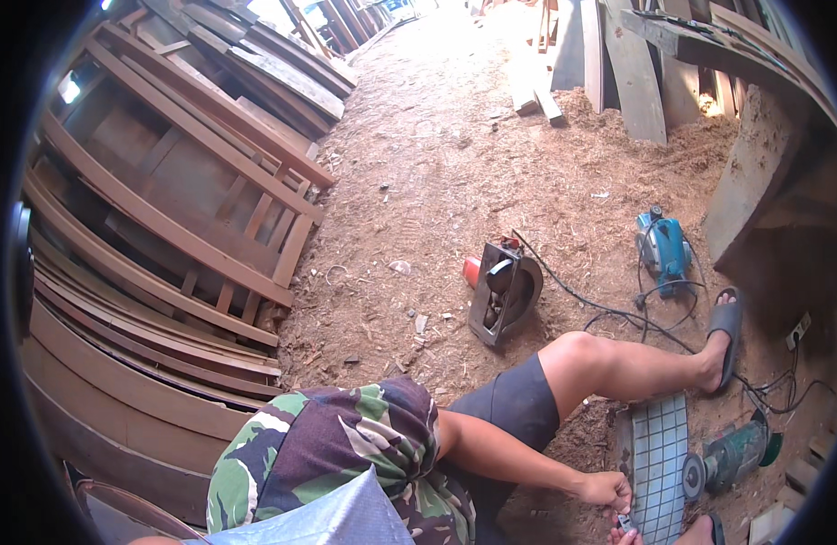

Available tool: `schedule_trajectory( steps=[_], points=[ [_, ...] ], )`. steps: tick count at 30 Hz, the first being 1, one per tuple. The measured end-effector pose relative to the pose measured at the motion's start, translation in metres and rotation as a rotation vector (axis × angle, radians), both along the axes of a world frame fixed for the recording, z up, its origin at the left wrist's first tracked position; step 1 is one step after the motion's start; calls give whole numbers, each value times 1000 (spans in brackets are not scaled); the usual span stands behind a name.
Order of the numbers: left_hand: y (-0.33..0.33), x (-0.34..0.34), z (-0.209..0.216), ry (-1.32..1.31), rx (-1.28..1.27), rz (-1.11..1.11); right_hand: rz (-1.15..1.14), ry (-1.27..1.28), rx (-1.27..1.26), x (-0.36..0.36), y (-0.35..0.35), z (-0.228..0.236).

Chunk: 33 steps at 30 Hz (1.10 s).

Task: The person uses a bench grinder to sharpen a small metal component, turning it over several times to sharpen different edges and holding it up to check the progress.

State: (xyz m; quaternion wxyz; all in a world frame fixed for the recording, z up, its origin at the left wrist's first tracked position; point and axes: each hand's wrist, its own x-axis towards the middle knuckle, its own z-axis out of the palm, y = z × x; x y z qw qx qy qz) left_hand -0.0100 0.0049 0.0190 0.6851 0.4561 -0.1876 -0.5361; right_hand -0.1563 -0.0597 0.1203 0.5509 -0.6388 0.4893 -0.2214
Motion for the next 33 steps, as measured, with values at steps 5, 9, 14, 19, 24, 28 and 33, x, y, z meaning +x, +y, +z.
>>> schedule_trajectory(
  steps=[5,9,14,19,24,28,33],
  points=[
    [7,1,16,-307,-20,-143,53,228,-4,6,15,25],
    [25,33,15,-740,-36,-26,102,-74,199,10,-11,-26],
    [17,55,59,-130,197,-115,-24,-206,289,32,-20,-33],
    [0,29,55,-5,166,-191,-92,-282,268,9,-28,-29],
    [7,27,52,-56,103,-177,-86,-413,254,7,-21,-27],
    [10,29,48,-43,125,-146,-89,-327,228,8,-14,-21],
    [10,28,48,-76,90,-131,-181,-316,232,17,-12,-20]
  ],
)
